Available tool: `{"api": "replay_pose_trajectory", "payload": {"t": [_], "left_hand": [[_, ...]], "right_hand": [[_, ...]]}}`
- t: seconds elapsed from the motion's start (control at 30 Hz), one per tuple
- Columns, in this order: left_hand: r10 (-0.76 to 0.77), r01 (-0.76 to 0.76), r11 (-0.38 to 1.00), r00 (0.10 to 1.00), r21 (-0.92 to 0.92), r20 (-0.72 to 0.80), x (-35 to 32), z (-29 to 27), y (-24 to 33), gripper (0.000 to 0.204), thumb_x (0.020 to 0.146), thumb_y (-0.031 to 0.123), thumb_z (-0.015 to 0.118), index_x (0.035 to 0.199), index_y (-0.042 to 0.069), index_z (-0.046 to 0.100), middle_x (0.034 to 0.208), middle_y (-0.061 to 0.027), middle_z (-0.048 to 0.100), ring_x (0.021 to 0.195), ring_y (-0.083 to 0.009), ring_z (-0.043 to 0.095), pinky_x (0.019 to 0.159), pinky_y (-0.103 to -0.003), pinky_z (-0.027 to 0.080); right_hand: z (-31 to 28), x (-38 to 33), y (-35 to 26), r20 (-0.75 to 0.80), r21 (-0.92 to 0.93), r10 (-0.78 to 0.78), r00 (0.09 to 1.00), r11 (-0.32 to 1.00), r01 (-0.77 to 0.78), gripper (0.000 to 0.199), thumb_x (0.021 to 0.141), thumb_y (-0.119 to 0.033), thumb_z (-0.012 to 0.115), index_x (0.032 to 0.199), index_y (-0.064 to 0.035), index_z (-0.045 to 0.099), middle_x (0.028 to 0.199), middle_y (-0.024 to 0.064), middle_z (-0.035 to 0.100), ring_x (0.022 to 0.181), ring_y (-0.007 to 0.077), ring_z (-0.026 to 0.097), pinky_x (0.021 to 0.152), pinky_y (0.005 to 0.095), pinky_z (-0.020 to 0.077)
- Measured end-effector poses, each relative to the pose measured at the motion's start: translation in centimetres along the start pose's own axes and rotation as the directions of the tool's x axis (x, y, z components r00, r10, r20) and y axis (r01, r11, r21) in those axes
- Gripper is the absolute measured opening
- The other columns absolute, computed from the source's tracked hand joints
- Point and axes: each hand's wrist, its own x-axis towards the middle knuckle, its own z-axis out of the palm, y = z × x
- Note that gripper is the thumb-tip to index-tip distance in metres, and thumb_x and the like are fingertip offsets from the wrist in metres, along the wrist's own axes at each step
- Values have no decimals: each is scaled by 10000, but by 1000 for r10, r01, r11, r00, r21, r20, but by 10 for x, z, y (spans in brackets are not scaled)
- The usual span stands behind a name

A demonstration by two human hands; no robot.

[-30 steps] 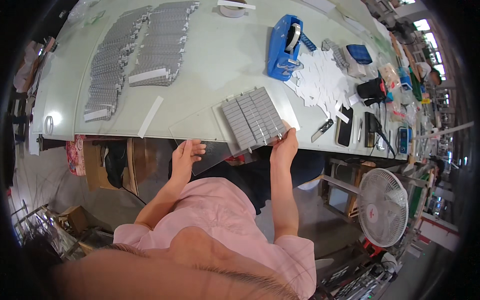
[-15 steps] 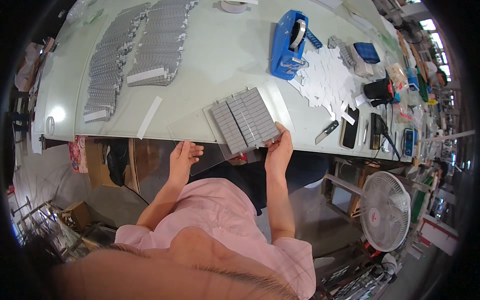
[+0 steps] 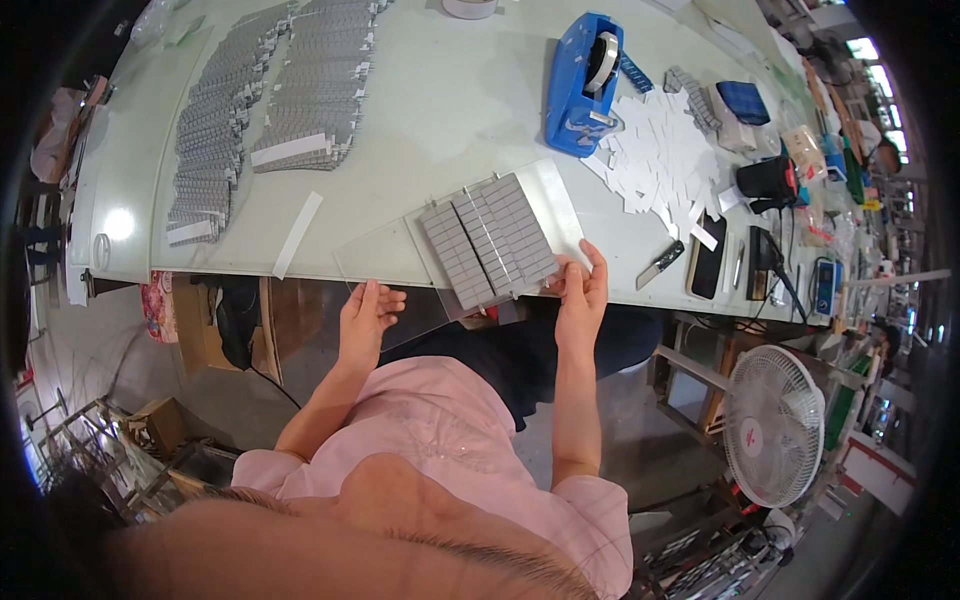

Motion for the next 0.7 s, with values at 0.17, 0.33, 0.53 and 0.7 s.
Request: {"api": "replay_pose_trajectory", "payload": {"t": [0.17,0.33,0.53,0.7], "left_hand": [[-38,34,996,998,-87,-44,0,3,-1,330,988,399,494,924,79,542,873,-95,689,741,-126,629,621,-236,478],[-63,50,981,996,-189,-64,-1,5,-4,344,982,438,485,945,100,536,897,-93,663,800,-163,609,674,-296,461],[-73,57,981,994,-184,-82,-1,10,-4,334,986,436,478,949,110,540,907,-88,663,805,-160,607,682,-294,459],[-58,47,983,996,-179,-60,-2,10,-4,333,989,436,471,957,111,539,912,-87,662,806,-159,605,684,-294,457]], "right_hand": [[4,1,-4,69,-64,-8,998,998,13,329,978,-64,484,1305,-50,450,885,22,607,756,67,555,691,202,475],[7,2,-3,26,-53,32,999,998,-31,320,978,-66,485,1295,-35,452,868,27,603,734,76,558,689,212,489],[7,5,-7,30,-64,24,999,998,-22,310,977,-64,483,1284,-31,456,865,30,602,730,79,560,691,212,491],[11,5,-3,32,-49,44,999,998,-43,309,976,-64,485,1282,-32,454,862,34,600,726,81,556,694,218,495]]}}
